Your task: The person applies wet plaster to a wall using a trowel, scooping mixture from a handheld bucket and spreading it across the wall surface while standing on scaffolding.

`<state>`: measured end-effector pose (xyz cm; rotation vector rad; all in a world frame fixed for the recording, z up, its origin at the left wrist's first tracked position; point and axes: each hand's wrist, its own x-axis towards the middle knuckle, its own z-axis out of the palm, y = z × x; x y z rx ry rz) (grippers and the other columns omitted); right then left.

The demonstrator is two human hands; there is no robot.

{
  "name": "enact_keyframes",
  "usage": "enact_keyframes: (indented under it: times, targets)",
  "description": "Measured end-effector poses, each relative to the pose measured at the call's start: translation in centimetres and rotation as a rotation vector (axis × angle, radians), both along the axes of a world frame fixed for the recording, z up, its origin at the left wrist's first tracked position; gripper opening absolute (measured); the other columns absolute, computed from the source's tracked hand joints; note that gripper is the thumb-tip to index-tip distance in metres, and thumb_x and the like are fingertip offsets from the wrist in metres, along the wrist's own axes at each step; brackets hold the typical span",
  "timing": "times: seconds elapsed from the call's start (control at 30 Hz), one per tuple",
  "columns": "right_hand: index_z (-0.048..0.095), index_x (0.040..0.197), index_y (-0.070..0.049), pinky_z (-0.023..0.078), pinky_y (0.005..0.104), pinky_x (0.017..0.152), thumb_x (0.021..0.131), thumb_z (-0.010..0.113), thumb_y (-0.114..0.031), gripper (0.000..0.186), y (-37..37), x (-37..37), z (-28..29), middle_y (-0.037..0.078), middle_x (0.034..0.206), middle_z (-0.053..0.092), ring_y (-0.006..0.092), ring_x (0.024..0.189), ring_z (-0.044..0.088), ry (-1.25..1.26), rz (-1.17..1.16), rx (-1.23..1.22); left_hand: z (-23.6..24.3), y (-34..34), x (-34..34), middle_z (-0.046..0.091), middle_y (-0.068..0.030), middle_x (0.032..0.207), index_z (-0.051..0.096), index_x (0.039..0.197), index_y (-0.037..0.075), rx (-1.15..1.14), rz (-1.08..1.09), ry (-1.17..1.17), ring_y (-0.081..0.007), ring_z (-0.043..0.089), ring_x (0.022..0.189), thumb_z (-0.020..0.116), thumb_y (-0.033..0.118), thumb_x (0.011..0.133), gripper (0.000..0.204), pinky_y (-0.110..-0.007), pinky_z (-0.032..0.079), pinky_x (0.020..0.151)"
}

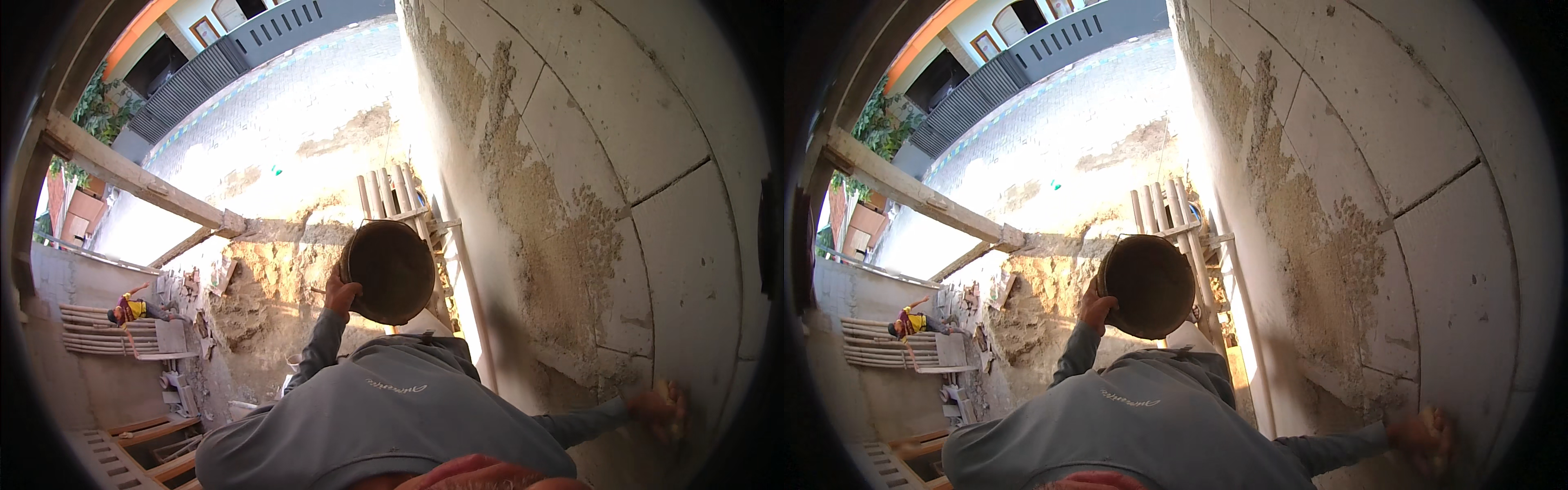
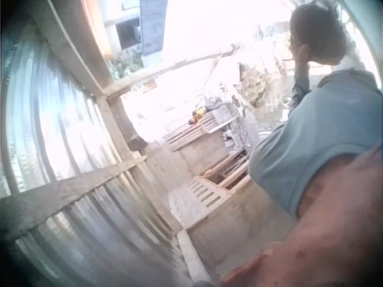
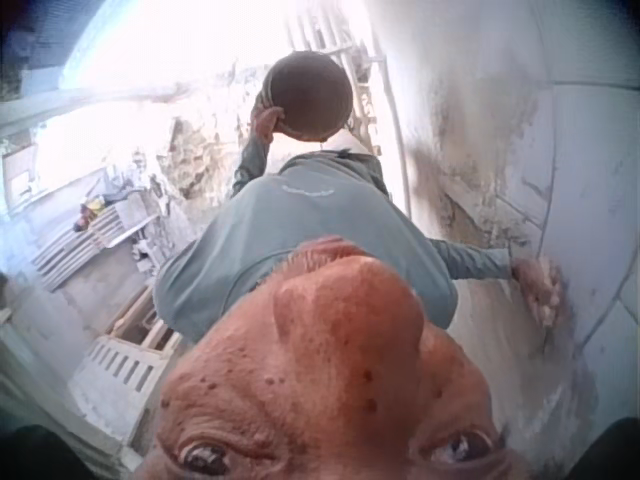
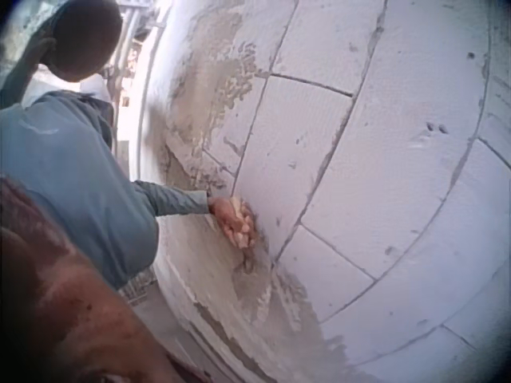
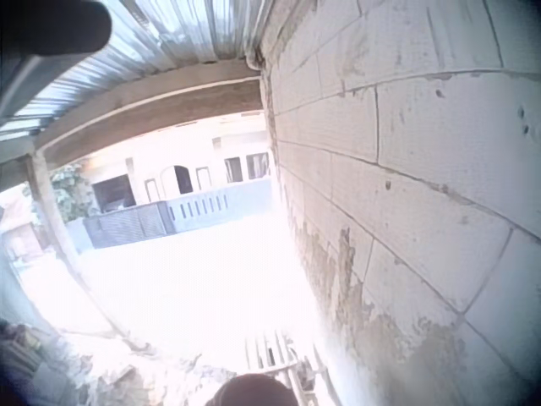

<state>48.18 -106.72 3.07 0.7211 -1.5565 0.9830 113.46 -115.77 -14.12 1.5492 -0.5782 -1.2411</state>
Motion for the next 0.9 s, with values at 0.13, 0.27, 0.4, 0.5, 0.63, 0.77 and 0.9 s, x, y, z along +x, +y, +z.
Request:
enact_keyframes:
  times: [0.13,0.27,0.4,0.5,0.63,0.77,0.9]
  targets:
    - [0.064,0.104,-0.008,0.048,0.0438,0.085,0.091,0.062,-0.043,0.037,2.0,-1.7,-2.1,0.003,0.094,0.069,0.0211,0.088,0.064,-0.055,-1.158,0.421,-0.3,-5.9,-0.3,0.063,-0.0107,0.119,0.046,0.137,0.003,-0.044,-0.121,0.057,-0.0242,0.062,0.106,0.057,-0.008,0.061,0.078,-0.034,0.054,0.086]
    - [0.063,0.109,-0.007,0.049,0.0422,0.083,0.092,0.061,-0.043,0.041,0.1,0.7,0.1,0.004,0.100,0.068,0.0213,0.090,0.064,-0.078,-0.888,0.272,-2.4,-11.2,0.1,0.063,-0.0118,0.122,0.047,0.138,0.001,-0.107,-0.246,-0.022,-0.0242,0.061,0.111,0.058,-0.010,0.060,0.079,-0.035,0.050,0.095]
    - [0.060,0.116,-0.006,0.050,0.0389,0.080,0.094,0.057,-0.041,0.042,0.1,3.9,1.3,0.007,0.105,0.066,0.0212,0.088,0.064,-0.112,-0.157,-0.036,-5.4,-17.3,-0.9,0.060,-0.0134,0.131,0.044,0.141,0.002,-0.377,-0.433,-0.048,-0.0232,0.056,0.123,0.067,-0.003,0.063,0.082,-0.035,0.043,0.106]
    - [0.058,0.120,-0.005,0.052,0.0364,0.077,0.095,0.054,-0.040,0.044,-0.6,7.8,0.6,0.008,0.109,0.065,0.0212,0.088,0.064,-0.184,0.050,-0.155,-2.5,-19.9,-1.8,0.060,-0.0124,0.131,0.045,0.141,0.002,-0.303,-0.628,-0.444,-0.0228,0.055,0.123,0.065,-0.009,0.064,0.080,-0.036,0.043,0.108]
    - [0.055,0.127,-0.004,0.053,0.0331,0.074,0.097,0.051,-0.038,0.046,-2.0,13.5,-4.6,0.011,0.114,0.063,0.0211,0.086,0.064,-0.401,0.226,-0.189,-7.9,-25.3,-2.4,0.060,-0.0117,0.130,0.048,0.139,0.004,-0.435,-0.714,0.070,-0.0204,0.056,0.122,0.066,-0.008,0.065,0.077,-0.034,0.043,0.106]
    - [0.054,0.127,-0.003,0.050,0.0282,0.063,0.096,0.052,-0.038,0.046,-1.6,23.7,-9.8,0.008,0.096,0.059,0.0153,0.070,0.058,-0.918,0.188,-0.151,-6.5,-29.3,-7.5,0.055,-0.0172,0.136,0.048,0.141,0.008,-0.601,-1.099,-0.727,-0.0315,0.051,0.129,0.064,0.019,0.079,0.066,-0.038,0.039,0.111]
    - [0.056,0.111,-0.009,0.032,0.0238,0.039,0.099,0.054,-0.032,0.026,-1.3,32.3,-17.5,-0.002,0.060,0.042,0.0074,0.044,0.039,-1.394,0.403,-0.329,-9.8,-33.7,-10.8,0.053,-0.0168,0.138,0.046,0.143,0.010,-0.667,-1.232,-0.610,-0.0306,0.051,0.129,0.062,0.011,0.077,0.068,-0.035,0.039,0.111]
